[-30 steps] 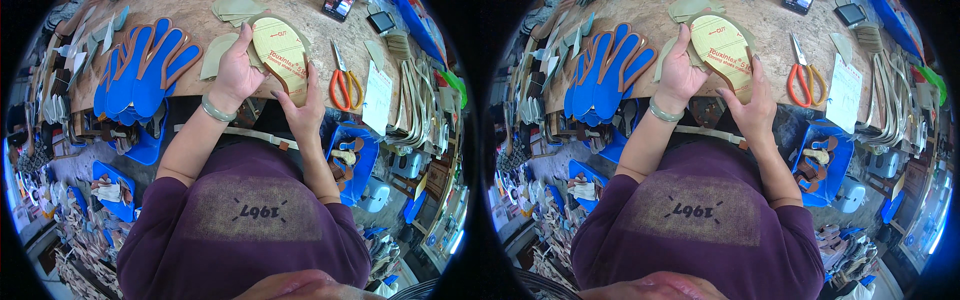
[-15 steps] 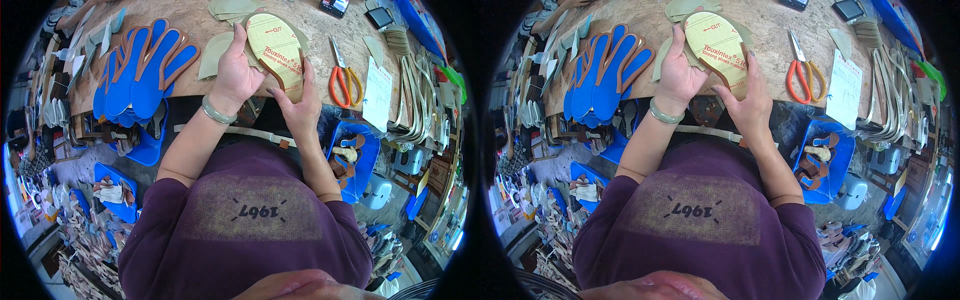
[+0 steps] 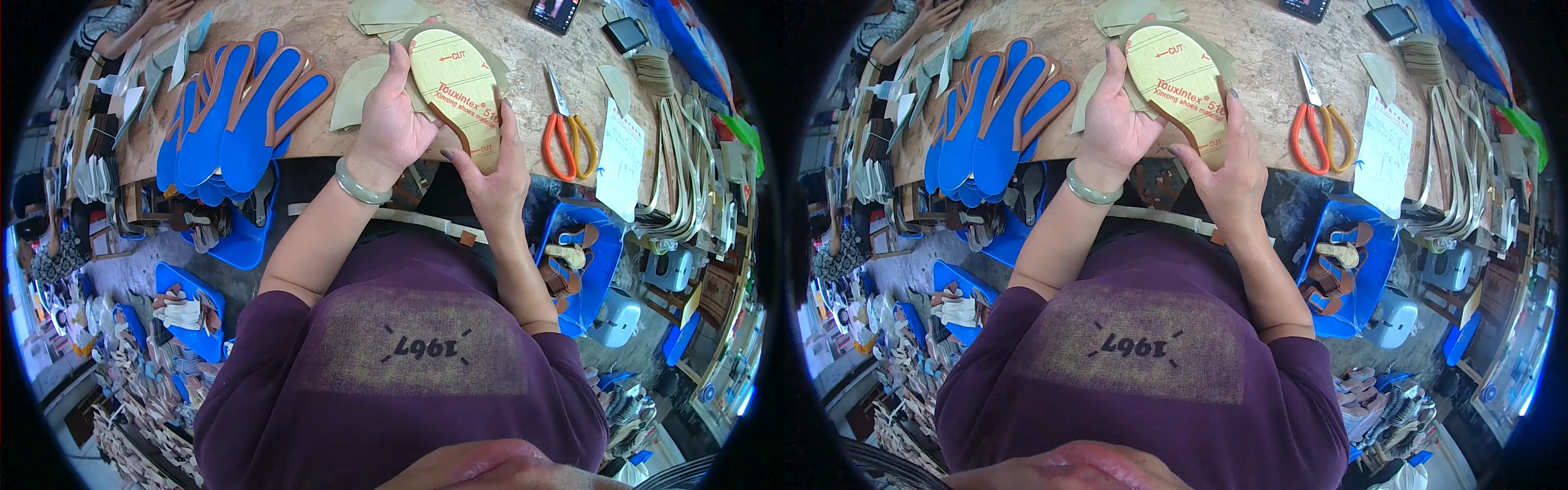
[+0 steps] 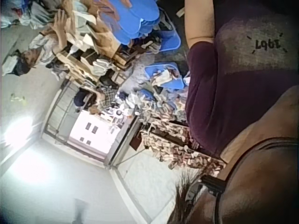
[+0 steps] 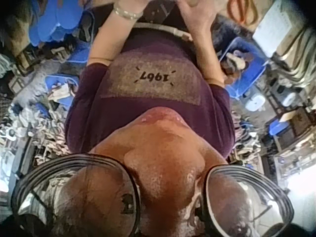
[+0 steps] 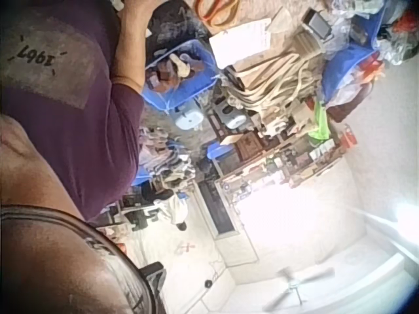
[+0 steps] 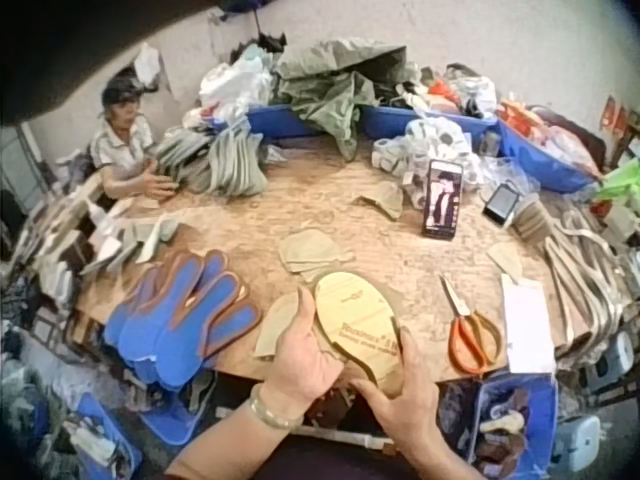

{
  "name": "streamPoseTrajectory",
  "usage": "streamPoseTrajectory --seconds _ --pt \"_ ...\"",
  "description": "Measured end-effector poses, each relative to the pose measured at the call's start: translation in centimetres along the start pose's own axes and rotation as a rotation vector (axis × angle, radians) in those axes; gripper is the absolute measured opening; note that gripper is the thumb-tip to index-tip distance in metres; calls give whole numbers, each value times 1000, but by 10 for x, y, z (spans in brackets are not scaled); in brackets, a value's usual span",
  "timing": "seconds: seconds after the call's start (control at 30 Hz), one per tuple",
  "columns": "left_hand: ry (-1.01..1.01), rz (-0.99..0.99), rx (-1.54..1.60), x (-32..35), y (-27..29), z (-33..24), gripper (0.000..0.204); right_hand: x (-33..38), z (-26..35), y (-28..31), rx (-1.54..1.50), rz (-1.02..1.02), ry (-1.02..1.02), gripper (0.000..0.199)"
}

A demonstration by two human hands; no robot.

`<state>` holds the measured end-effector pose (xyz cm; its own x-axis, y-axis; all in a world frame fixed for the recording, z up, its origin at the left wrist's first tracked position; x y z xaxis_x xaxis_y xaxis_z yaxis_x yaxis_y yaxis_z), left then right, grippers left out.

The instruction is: The person folds small beige fabric pieces and places them on a workbench. They then pick up a blue and brown sandal sole, align a beige fabric piece on it, and use scissors to trim the excess material along the sole's edge.

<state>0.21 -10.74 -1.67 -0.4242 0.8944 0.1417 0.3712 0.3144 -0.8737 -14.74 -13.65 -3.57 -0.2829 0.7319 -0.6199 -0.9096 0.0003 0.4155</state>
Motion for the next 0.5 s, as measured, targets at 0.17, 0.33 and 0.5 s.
streamPoseTrajectory --seconds 0.17,0.33,0.5 --pt "-25 -24 -26 0 1 1 56 1 -1 1 -4 6 5 90" --pt "-25 -49 -38 1 -1 0 55 0 -1 -1 4 -9 57 90" --pt "-26 -50 -29 0 0 1 57 0 -2 0 1 12 3 89"
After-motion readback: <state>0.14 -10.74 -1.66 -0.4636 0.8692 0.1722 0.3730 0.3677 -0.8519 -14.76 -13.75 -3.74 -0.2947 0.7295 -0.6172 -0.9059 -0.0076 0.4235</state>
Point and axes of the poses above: each hand's wrist, its own x-axis away from the middle knuckle, its own y-axis out of the back of the hand, z = x × y, the point moved 3 cm from there along -x, towards the middle knuckle, and after that the axes turned 15 degrees about -z, right-handed, at the moved point
